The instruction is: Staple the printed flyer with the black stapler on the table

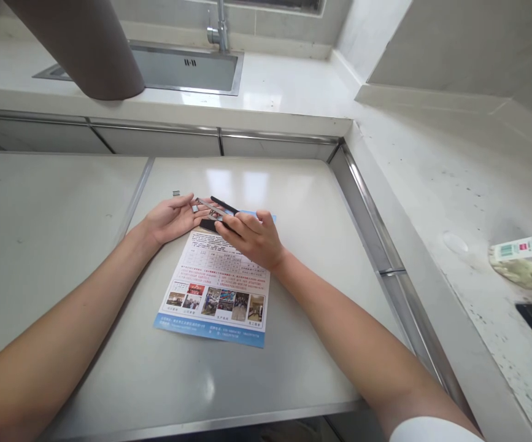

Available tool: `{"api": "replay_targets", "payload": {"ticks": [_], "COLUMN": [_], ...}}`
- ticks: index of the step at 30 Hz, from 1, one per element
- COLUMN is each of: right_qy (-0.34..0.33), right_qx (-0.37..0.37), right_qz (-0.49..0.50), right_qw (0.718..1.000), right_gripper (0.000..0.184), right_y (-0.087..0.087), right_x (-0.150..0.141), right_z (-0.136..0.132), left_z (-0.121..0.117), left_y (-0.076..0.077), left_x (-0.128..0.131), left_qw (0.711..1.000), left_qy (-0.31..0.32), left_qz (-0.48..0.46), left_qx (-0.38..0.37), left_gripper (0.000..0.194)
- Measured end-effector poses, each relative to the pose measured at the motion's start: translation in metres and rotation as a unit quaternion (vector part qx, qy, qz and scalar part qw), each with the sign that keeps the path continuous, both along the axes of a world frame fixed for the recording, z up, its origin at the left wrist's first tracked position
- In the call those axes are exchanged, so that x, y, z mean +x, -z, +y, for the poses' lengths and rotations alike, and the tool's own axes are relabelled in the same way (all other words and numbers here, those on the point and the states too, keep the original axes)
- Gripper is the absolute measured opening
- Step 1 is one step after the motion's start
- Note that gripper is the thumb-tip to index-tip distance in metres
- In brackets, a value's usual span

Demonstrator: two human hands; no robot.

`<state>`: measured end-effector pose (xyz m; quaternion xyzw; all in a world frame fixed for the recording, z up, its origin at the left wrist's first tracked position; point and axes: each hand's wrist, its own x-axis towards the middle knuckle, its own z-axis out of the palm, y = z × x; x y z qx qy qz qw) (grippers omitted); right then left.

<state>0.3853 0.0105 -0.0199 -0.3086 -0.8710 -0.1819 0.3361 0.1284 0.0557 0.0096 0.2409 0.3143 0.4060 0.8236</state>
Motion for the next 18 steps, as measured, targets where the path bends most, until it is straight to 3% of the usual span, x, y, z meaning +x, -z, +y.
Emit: {"api": "replay_targets", "payload": {"ticks": [6, 13, 16, 18], "right_qy": [0.073, 0.114, 0.113, 0.115], "right_qx": [-0.056, -0.197, -0.228, -0.234], "right_qz": [0.121, 0.344, 0.384, 0.39], "right_qw": [0.988, 0.911, 0.888, 0.883], "right_gripper": [0.034, 0.027, 0.03, 0.029], "right_y": [-0.005, -0.015, -0.016, -0.016], "right_x": [-0.001, 0.001, 0.002, 0.003], "right_z": [0.006, 0.015, 0.018, 0.019], "left_z": [0.0, -0.002, -0.003, -0.001], "left_y": [0.001, 0.004, 0.003, 0.002], "left_x": [0.0, 0.008, 0.008, 0.005], "left_qw": [0.999, 0.987, 0.984, 0.981], "left_qy": [-0.011, -0.104, -0.102, -0.134], "left_qz": [0.027, 0.09, 0.097, 0.08], "left_qx": [0.021, 0.084, 0.109, 0.113], "left_gripper": [0.033, 0.038, 0.046, 0.045]}}
